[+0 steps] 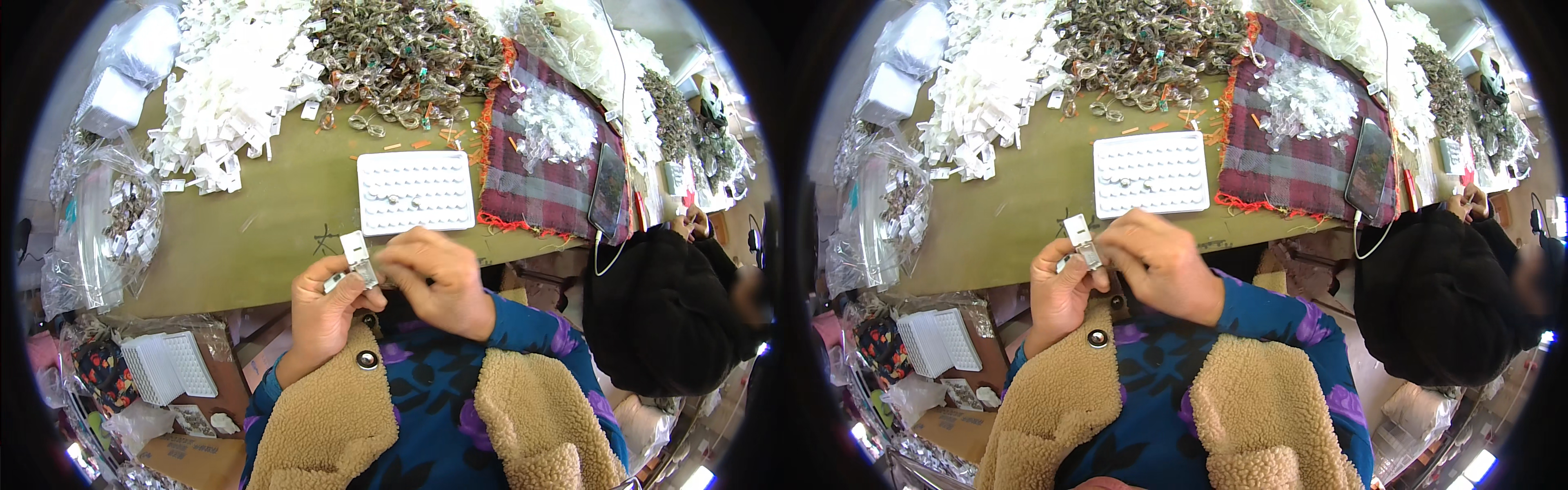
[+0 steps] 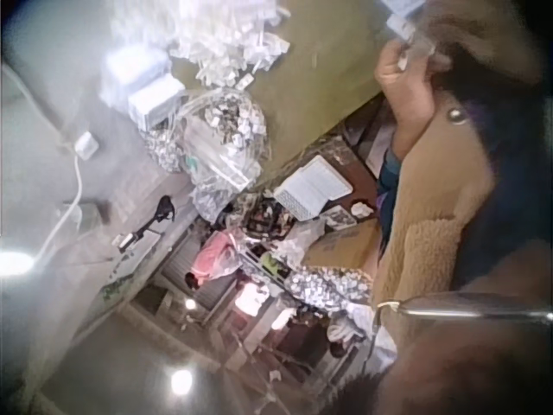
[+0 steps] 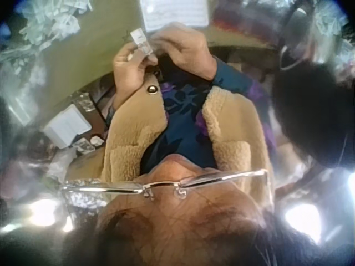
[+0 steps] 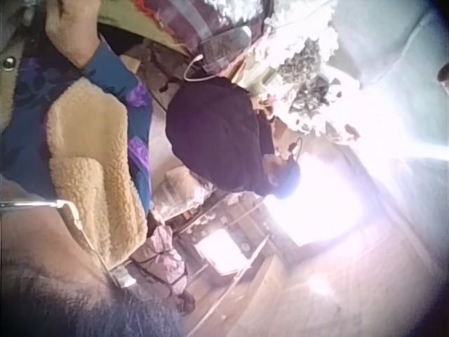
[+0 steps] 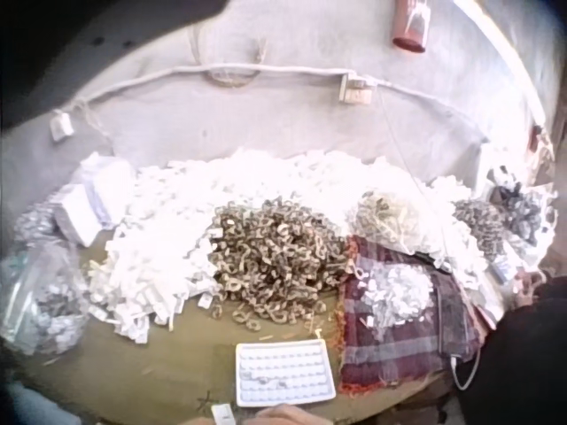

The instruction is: The person repeatedly picks small metallic components from a pile on the table, inserts them into white plastic housings, and places the assembled units into a white tray. The person handles components one at a time and continues the cycle throughout the clip.

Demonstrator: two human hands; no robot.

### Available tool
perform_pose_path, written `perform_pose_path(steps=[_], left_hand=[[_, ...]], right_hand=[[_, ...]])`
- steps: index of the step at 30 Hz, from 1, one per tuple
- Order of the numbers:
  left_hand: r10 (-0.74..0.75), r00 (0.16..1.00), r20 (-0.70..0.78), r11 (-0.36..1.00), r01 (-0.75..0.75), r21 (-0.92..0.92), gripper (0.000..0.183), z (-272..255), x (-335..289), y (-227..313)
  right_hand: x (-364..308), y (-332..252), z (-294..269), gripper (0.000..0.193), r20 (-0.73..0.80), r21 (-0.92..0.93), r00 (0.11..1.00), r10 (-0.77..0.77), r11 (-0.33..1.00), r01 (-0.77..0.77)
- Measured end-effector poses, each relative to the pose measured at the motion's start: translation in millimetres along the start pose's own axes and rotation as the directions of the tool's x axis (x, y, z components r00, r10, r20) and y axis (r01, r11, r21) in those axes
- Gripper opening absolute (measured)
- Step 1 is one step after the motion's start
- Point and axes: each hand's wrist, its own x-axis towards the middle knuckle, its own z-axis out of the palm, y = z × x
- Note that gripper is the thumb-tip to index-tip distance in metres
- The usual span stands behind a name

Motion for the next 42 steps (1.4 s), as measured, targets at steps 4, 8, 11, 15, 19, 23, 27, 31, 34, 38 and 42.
perform_pose_path(steps=[4, 8, 11, 15, 19, 23, 27, 31, 34, 38, 42], left_hand=[[0.082, 0.996, 0.033, 0.993, -0.079, -0.083, 0.028, -8.3, 9.6, 11.3], [0.216, 0.976, 0.004, 0.974, -0.215, -0.070, 0.031, -14.4, 17.3, 24.6], [0.279, 0.960, -0.027, 0.958, -0.280, -0.060, 0.031, -17.0, 22.0, 27.0], [0.166, 0.985, -0.053, 0.980, -0.170, -0.104, 0.030, -20.0, 23.6, 19.4], [0.111, 0.992, -0.054, 0.980, -0.118, -0.158, 0.029, -25.6, 23.7, 14.2], [0.104, 0.993, -0.054, 0.984, -0.111, -0.140, 0.029, -30.6, 26.0, 15.4], [0.100, 0.994, -0.039, 0.984, -0.104, -0.141, 0.030, -31.9, 29.4, 15.3], [0.110, 0.994, -0.015, 0.982, -0.111, -0.155, 0.030, -33.3, 30.9, 15.1], [0.120, 0.993, -0.013, 0.981, -0.121, -0.151, 0.030, -34.2, 30.8, 14.6], [0.132, 0.991, -0.008, 0.981, -0.132, -0.143, 0.030, -34.7, 31.1, 13.0], [0.144, 0.989, -0.015, 0.980, -0.145, -0.138, 0.029, -33.4, 30.9, 12.2]], right_hand=[[16.7, 19.3, -24.3, 0.014, -0.210, -0.340, 0.977, -0.044, 0.940, -0.031], [32.7, 28.8, -17.2, 0.019, -0.121, -0.415, 0.983, -0.138, 0.907, 0.076], [46.4, 36.6, -3.2, 0.018, -0.065, -0.516, 0.989, -0.136, 0.853, 0.083], [55.7, 44.9, 10.8, 0.015, -0.007, -0.561, 0.989, -0.150, 0.819, 0.120], [58.1, 43.4, 7.5, 0.013, -0.048, -0.419, 0.989, -0.139, 0.902, 0.106], [48.5, 31.5, -27.2, 0.012, -0.215, -0.202, 0.969, 0.121, 0.965, -0.165], [34.4, 26.2, -36.8, 0.010, -0.192, 0.018, 0.909, 0.371, 0.927, -0.375], [29.6, 25.3, -36.3, 0.013, -0.131, -0.277, 0.973, 0.192, 0.935, -0.222], [31.3, 23.8, -37.4, 0.017, -0.027, -0.423, 0.998, 0.062, 0.904, -0.068], [33.4, 23.5, -36.0, 0.018, 0.060, -0.466, 0.996, 0.066, 0.884, -0.030], [37.1, 29.7, -37.2, 0.015, 0.131, -0.495, 0.986, 0.107, 0.869, -0.028]])
